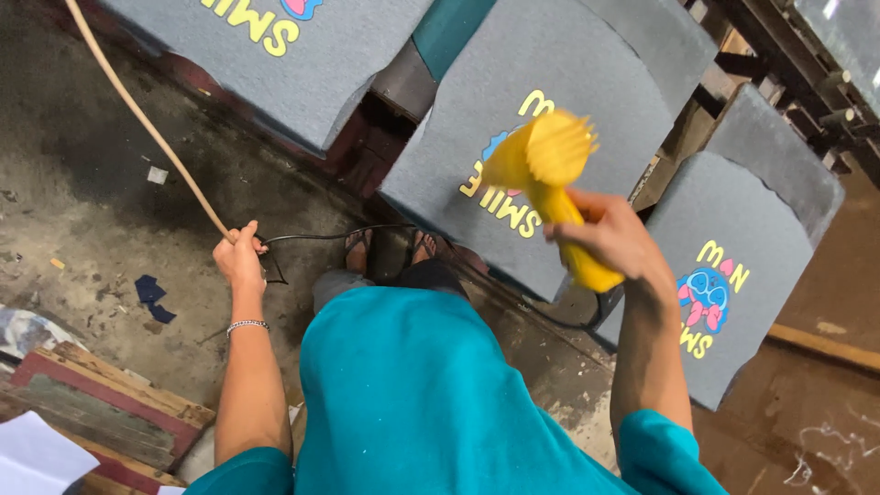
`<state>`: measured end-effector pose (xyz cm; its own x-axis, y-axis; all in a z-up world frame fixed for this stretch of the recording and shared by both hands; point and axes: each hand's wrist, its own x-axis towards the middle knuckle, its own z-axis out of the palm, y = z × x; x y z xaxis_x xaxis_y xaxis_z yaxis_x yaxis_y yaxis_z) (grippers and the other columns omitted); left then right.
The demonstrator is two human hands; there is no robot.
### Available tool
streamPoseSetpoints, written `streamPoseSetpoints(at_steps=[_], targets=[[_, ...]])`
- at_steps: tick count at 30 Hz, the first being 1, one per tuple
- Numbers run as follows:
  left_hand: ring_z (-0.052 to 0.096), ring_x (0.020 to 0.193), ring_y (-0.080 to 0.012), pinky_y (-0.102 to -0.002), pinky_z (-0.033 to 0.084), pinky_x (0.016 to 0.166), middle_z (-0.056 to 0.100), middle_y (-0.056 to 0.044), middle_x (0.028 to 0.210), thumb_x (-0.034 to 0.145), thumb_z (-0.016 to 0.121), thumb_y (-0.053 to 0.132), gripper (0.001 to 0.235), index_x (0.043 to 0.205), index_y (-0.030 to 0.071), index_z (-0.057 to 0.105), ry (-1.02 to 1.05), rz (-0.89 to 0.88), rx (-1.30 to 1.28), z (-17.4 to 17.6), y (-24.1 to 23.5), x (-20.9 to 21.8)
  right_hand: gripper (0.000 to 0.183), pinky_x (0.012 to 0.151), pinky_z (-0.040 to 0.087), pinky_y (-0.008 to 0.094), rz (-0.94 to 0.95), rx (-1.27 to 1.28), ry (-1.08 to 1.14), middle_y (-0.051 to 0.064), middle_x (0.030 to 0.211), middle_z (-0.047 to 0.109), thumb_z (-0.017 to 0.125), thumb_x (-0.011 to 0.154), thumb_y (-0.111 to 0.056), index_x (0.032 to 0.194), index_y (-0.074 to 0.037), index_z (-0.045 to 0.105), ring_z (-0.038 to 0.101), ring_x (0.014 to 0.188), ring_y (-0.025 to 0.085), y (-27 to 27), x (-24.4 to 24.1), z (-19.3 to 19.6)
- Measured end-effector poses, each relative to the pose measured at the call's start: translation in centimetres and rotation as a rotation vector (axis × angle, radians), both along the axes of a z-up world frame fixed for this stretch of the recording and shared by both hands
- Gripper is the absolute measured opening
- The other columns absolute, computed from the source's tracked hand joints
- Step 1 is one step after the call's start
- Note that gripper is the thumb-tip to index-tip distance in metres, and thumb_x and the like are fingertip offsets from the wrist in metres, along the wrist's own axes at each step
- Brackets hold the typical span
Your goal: Using a handheld heat gun to dry the ink on screen-printed t-shirts on a production line.
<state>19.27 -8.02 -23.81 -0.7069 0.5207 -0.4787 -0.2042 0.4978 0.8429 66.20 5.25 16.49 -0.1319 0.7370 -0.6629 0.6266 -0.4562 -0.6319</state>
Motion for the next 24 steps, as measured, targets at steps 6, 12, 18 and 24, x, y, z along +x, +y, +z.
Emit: streamPoseSetpoints(at_steps=[6,12,18,24], targets=[[0.059,0.048,-0.0161,-0.025,0.052,0.056,0.051,-0.005,0.052,0.092,0.08,0.019,0.043,0.064,0.015,0.048,-0.021,-0.034,0.008,0.6,0.5,-1.1,0.038,0.068,0.055,0.043,-0.11,0.109,0.067,0.021,0.08,0.07,0.075,0.088,-0.014,0.122,0.001,0.07,0.07,0.065,0.03,-1.7,0.1,-4.6],[0.057,0.046,-0.017,-0.025,0.049,0.053,0.049,-0.006,0.052,0.092,0.078,0.017,0.043,0.064,0.014,0.045,-0.079,-0.034,0.021,-1.6,-0.1,-2.7,0.049,0.069,0.054,0.047,-0.159,0.048,0.052,0.022,0.079,0.067,0.077,0.084,-0.01,0.128,0.008,0.067,0.065,0.064,0.028,-4.1,-2.3,-1.4],[0.06,0.047,-0.0176,-0.024,0.051,0.053,0.051,-0.007,0.053,0.09,0.081,0.02,0.042,0.066,0.017,0.046,-0.121,-0.001,-0.026,-2.5,-0.7,-4.6,0.046,0.068,0.055,0.044,-0.205,0.17,0.055,0.02,0.081,0.069,0.077,0.088,-0.016,0.13,0.0,0.067,0.068,0.064,0.027,-3.6,-2.6,-4.4],[0.062,0.049,-0.0154,-0.024,0.05,0.053,0.052,-0.004,0.054,0.092,0.078,0.019,0.039,0.065,0.016,0.05,-0.067,-0.052,-0.071,-2.5,-0.5,-5.7,0.044,0.064,0.055,0.045,-0.189,0.099,0.042,0.021,0.077,0.069,0.076,0.085,-0.016,0.124,0.002,0.069,0.069,0.06,0.029,-4.5,-3.6,-2.2]])
